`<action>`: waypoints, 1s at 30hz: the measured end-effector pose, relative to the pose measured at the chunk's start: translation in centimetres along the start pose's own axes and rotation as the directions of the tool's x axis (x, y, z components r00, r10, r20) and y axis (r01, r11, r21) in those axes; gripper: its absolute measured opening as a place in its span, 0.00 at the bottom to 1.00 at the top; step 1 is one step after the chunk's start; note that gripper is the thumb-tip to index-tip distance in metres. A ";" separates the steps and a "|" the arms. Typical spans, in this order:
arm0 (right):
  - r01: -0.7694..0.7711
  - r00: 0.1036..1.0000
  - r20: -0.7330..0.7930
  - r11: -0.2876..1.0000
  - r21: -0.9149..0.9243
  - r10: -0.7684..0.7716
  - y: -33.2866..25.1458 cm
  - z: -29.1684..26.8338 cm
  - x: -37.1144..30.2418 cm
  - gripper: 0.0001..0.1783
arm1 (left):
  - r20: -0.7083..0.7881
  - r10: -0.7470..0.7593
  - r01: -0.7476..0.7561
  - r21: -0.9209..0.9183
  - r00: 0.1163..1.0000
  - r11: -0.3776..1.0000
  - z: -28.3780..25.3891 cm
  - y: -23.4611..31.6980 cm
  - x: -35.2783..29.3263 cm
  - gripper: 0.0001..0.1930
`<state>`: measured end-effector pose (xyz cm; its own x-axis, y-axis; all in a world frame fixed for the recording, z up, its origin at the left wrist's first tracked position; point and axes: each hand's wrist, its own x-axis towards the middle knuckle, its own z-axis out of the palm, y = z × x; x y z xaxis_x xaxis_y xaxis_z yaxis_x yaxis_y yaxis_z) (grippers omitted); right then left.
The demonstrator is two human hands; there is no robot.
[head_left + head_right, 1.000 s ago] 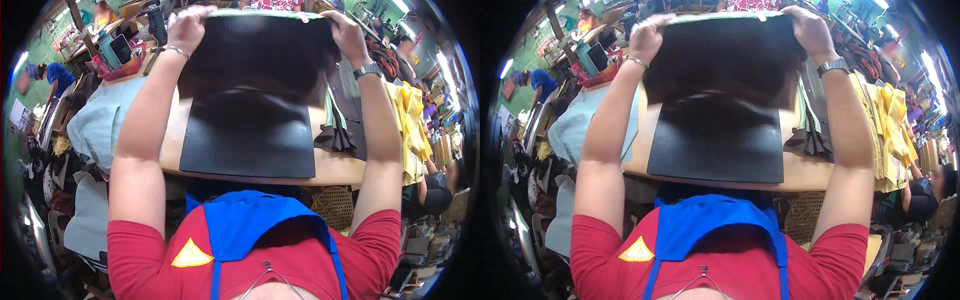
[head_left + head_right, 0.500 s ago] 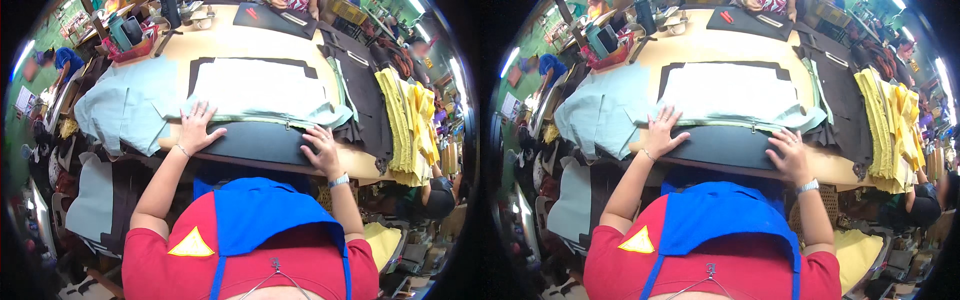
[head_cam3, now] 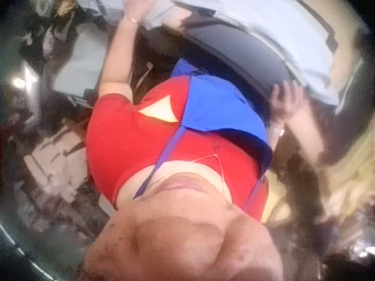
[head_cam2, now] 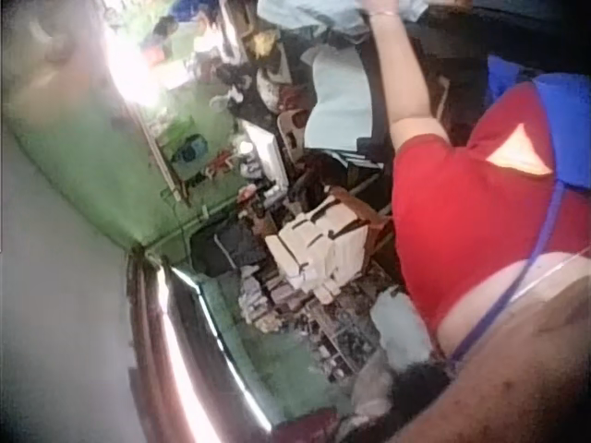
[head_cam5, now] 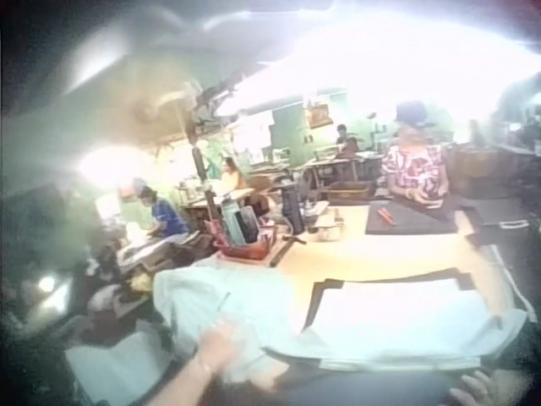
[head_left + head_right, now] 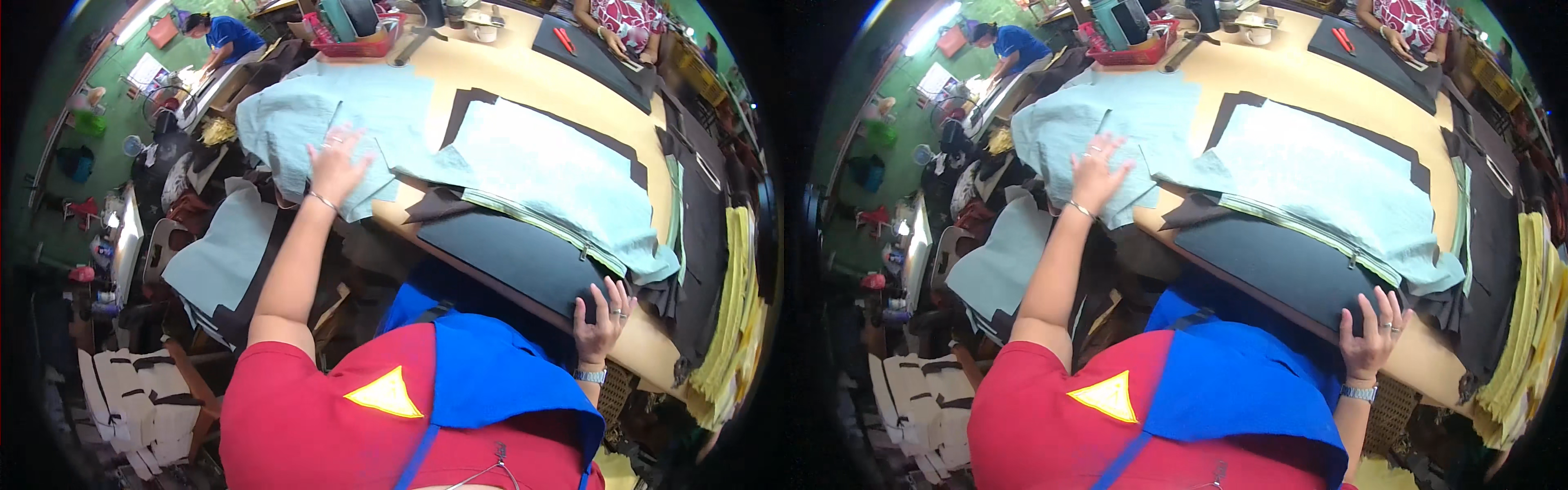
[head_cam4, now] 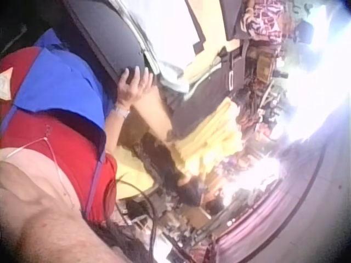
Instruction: The person picks up pieces of light blue fabric and aligns them with a zipper that is already attached to dark brown fabric, pressing the layers together by hand and checking the alignment.
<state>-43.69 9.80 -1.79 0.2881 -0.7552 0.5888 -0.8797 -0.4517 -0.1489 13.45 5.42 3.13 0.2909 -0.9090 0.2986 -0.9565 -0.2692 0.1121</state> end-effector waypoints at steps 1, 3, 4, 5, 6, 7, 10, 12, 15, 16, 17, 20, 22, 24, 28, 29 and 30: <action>0.002 1.000 0.001 1.000 0.009 -0.002 0.1 0.1 0.0 0.17 | -0.046 -0.087 0.088 0.013 0.995 0.996 -0.4 -2.3 1.1 0.31; 0.017 1.000 -0.012 1.000 -0.001 -0.017 0.1 0.4 -0.1 0.15 | -0.125 -0.242 0.259 0.137 0.962 0.956 -1.8 -5.8 2.7 0.32; 0.012 1.000 -0.013 1.000 0.000 -0.012 0.1 0.4 0.0 0.15 | -0.125 -0.237 0.254 0.139 0.963 0.957 -1.8 -7.1 2.9 0.32; 0.017 1.000 -0.015 1.000 0.000 -0.017 0.0 0.3 0.0 0.14 | -0.096 -0.264 0.280 0.246 0.960 0.928 -1.5 -8.1 2.9 0.30; 0.025 0.999 -0.020 1.000 0.005 -0.025 0.0 0.5 0.2 0.13 | -0.075 -0.295 0.302 0.352 0.953 0.886 -1.1 -9.2 3.0 0.28; 0.020 0.999 -0.027 1.000 0.005 -0.020 0.0 0.7 0.4 0.13 | -0.081 -0.289 0.298 0.353 0.954 0.887 -0.7 -10.5 3.2 0.28; 0.024 0.999 -0.047 1.000 0.020 -0.023 -0.1 1.0 0.4 0.12 | 0.033 -0.272 0.244 0.345 0.962 0.906 0.0 -11.9 4.4 0.24; 0.017 0.999 -0.046 1.000 0.022 -0.016 -0.3 0.9 0.6 0.10 | 0.015 -0.378 0.367 0.202 0.926 0.908 -0.1 -11.6 5.8 0.19; 0.008 1.000 -0.022 1.000 0.009 -0.008 -0.2 0.5 0.4 0.10 | -0.083 -0.227 0.240 0.249 0.970 0.938 1.1 -9.1 6.0 0.14; 0.011 1.000 -0.023 1.000 0.009 -0.010 -0.2 0.5 0.3 0.10 | -0.097 -0.193 0.213 0.290 0.976 0.933 1.4 -9.0 6.1 0.13; 0.004 1.000 -0.021 1.000 0.006 -0.004 -0.1 0.4 0.0 0.09 | -0.110 -0.159 0.187 0.332 0.981 0.925 1.6 -8.8 6.1 0.12; 0.014 0.999 -0.030 1.000 0.013 -0.013 0.1 0.8 0.1 0.09 | 0.031 -0.224 0.198 0.361 0.974 0.911 3.4 -11.1 6.6 0.12; 0.031 0.999 -0.030 0.999 0.024 -0.030 0.1 1.2 0.5 0.09 | -0.062 -0.203 0.210 0.425 0.977 0.881 4.0 -13.3 6.6 0.13; 0.008 0.999 -0.035 1.000 0.009 -0.008 0.2 0.6 0.0 0.09 | -0.127 -0.219 0.247 0.287 0.967 0.926 3.7 -10.6 8.0 0.13; 0.006 1.000 -0.020 1.000 0.021 -0.006 -0.1 0.8 0.2 0.09 | -0.366 -0.133 0.065 -0.193 0.921 0.979 1.3 -3.4 9.1 0.12; 0.009 1.000 -0.014 1.000 0.019 -0.009 -0.1 0.7 0.2 0.08 | -0.375 -0.100 -0.002 -0.262 0.922 0.965 0.8 -1.2 9.0 0.11; 0.008 1.000 -0.007 1.000 0.021 -0.008 -0.1 0.6 0.2 0.08 | -0.389 -0.069 -0.068 -0.327 0.919 0.943 0.4 1.0 8.9 0.11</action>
<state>-43.32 9.44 -2.10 0.2924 -0.7483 0.5954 -0.8694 -0.4674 -0.1605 15.06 -3.10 5.53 0.3415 -0.6928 0.6351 -0.9143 -0.0883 0.3953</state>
